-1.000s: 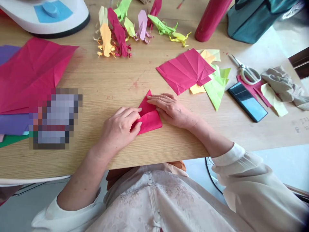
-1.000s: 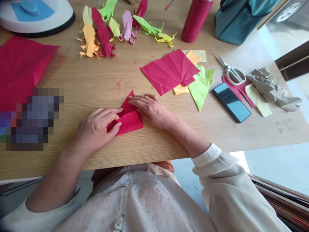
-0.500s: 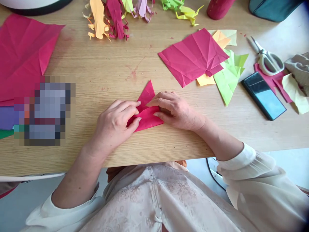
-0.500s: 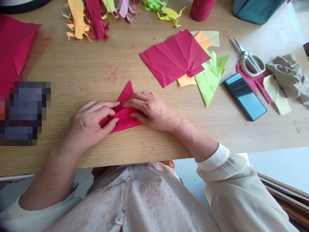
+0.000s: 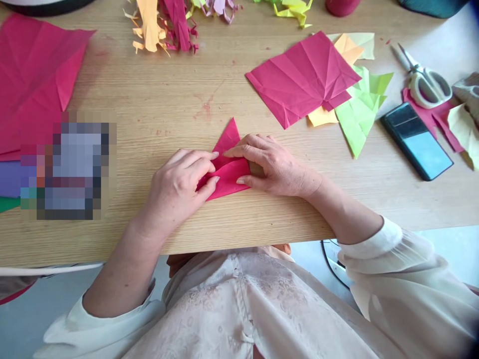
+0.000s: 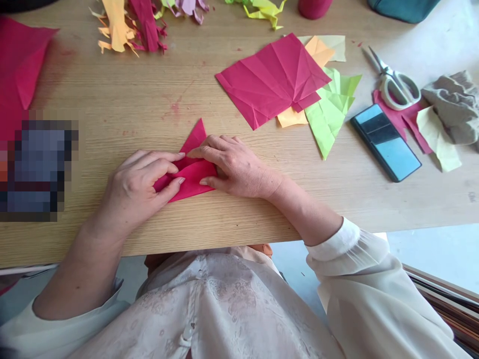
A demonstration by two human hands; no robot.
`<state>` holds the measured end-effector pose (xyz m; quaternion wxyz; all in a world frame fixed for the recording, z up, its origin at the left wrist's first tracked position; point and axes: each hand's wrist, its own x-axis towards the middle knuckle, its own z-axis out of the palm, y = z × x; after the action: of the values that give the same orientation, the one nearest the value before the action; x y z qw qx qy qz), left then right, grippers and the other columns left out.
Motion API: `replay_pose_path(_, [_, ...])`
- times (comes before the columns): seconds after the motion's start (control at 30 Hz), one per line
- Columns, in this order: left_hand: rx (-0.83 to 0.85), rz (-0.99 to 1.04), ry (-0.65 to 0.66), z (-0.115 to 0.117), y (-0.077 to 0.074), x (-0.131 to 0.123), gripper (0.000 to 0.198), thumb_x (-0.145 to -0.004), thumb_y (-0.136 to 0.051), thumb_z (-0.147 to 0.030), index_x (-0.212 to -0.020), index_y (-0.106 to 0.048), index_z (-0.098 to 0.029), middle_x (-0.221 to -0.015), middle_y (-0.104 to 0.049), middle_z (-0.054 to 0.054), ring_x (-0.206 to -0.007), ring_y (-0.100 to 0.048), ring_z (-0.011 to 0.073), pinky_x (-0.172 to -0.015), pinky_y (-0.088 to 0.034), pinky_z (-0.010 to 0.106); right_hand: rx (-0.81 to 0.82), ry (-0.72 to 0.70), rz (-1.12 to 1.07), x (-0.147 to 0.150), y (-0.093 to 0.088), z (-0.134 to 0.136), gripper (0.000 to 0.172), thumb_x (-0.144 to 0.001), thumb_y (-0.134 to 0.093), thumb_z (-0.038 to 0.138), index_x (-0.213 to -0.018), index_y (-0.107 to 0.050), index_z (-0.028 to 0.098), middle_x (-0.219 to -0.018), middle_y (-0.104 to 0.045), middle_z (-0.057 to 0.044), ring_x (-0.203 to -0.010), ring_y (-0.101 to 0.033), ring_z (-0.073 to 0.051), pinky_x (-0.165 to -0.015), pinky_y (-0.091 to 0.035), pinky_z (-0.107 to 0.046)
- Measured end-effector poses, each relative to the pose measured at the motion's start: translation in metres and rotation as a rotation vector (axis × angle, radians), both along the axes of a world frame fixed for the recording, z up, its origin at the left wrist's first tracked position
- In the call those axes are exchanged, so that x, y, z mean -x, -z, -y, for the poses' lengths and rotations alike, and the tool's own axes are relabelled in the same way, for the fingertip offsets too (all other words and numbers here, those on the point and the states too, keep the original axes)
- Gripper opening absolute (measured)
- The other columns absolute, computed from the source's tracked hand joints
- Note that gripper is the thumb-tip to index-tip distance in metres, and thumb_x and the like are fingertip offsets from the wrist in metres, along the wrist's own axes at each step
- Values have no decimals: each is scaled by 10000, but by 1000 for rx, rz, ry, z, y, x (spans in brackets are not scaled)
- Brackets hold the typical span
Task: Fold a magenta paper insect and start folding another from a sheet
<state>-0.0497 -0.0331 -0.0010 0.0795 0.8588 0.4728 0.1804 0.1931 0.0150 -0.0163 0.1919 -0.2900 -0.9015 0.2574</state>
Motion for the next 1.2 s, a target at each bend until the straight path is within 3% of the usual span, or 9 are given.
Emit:
replay_pose_path(0.33, [-17,-13,9,0,1,0,97,-933,-577,-145,-884,-614,-220,-1211,-725,60,-1115,-659,250,-950,-535,399,-9,3,19,0,3,1,531,-975,-569,531,-1408,-555,222,-1229,-601,-140,-1140,-551,-336,-990,-401,-490])
replay_pose_path(0.53, [-4,-39,6,2,-1,-1,69,-976,-559,-231,-1001,-621,-217,-1228,-713,77,-1134,-648,267,-959,-520,409,-11,-4,11,0,4,0,536,-969,-580,536,-1410,-554,231,-1228,-596,-138,-1142,-550,-339,-1002,-398,-499])
replay_pose_path(0.77, [21,-90,-9,5,-6,-4,403,-923,-663,-481,-1243,-581,-249,-1192,-702,82,-1114,-643,308,-930,-514,425,-7,-6,23,0,3,0,556,-966,-585,541,-1431,-537,239,-1238,-590,-135,-1153,-543,-342,-1005,-396,-506])
replay_pose_path(1.2, [11,-153,2,5,-7,-5,402,-929,-661,-464,-1259,-598,-244,-1211,-659,86,-1127,-614,297,-919,-498,397,-5,-5,37,0,3,0,568,-970,-567,542,-1447,-522,237,-1262,-582,-139,-1170,-524,-352,-1002,-383,-508])
